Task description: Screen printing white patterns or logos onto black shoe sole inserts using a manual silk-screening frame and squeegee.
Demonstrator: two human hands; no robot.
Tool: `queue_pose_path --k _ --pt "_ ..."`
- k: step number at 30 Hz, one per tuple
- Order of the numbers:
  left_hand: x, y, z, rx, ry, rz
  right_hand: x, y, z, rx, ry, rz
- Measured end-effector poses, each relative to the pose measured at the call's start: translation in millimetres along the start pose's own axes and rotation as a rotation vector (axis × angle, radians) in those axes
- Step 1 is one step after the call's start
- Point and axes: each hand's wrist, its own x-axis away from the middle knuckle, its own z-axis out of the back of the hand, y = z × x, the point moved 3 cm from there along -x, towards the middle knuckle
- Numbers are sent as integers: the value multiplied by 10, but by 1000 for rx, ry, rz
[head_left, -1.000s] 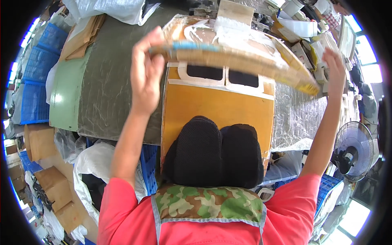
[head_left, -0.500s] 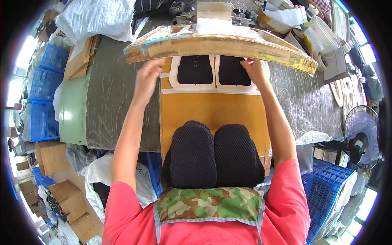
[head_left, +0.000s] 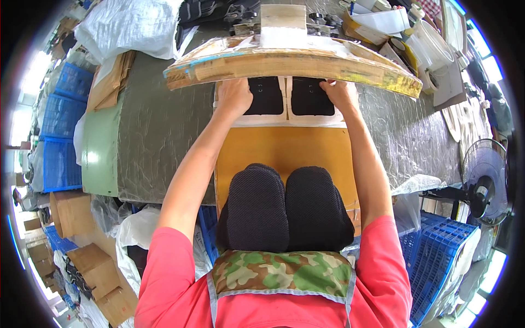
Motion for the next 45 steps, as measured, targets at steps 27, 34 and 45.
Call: queue_pose_path --k 27,34,45 --pt "-147 119 -139 -122 -8 65 1427 1040 1137 -1107 244 -164" --pt "24 -636 -3 870 -129 333 1263 1244 972 -1110 209 -219" --pt "1128 -986 816 1018 244 202 930 1929 986 -68 407 -117"
